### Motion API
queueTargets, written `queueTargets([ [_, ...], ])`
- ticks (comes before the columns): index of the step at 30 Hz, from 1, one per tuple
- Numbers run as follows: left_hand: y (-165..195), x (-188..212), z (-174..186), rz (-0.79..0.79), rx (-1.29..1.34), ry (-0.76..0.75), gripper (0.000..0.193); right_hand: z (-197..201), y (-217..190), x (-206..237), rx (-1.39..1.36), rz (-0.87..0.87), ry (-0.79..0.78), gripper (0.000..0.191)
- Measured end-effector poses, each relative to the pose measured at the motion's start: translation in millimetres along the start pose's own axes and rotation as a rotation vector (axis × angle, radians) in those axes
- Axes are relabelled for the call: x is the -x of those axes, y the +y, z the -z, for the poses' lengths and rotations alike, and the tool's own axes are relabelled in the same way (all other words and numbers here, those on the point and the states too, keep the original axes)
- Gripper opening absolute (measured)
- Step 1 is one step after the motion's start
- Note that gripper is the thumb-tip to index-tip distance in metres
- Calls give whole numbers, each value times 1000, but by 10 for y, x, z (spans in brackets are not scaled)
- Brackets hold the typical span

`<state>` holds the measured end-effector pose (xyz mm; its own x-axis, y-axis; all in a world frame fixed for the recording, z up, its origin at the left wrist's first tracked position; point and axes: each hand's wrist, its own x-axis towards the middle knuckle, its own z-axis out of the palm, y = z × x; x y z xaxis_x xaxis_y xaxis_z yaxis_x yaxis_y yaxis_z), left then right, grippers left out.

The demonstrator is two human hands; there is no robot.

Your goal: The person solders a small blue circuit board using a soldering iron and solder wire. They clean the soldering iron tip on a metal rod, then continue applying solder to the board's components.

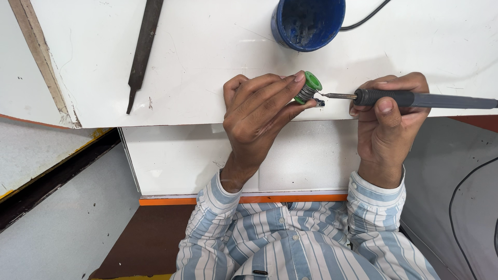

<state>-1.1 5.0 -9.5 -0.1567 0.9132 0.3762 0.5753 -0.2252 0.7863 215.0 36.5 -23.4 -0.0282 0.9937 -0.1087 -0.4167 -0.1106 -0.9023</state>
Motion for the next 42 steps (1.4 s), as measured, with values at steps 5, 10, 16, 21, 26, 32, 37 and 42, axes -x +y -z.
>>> queueTargets([
  [5, -5, -1, -9, -3, -2, 7, 47, 7, 7, -2, -4, 0, -1, 32],
  [10, -7, -2, 0, -4, -3, 2, 47, 8, 3, -5, -6, 0, -2, 32],
  [16, -6, -5, -5, -8, -3, 1, 47, 0, -5, -4, 5, 2, 0, 32],
  [21, -6, -7, -1, -11, -4, 2, 47, -8, -1, -1, 3, 2, 3, 32],
  [26, -1, -16, -4, -13, -8, 5, 46, -7, -4, -4, 11, -1, 7, 33],
  [32, 4, -32, 19, -5, 3, 7, 46, 0, -22, 6, 7, -10, -5, 33],
  [37, 12, -22, 106, 59, 30, 20, 46, 57, -69, 7, 20, -33, -49, 33],
  [42, -77, -71, 224, 78, -252, 12, 45, 131, -99, 64, 68, 0, -86, 32],
])
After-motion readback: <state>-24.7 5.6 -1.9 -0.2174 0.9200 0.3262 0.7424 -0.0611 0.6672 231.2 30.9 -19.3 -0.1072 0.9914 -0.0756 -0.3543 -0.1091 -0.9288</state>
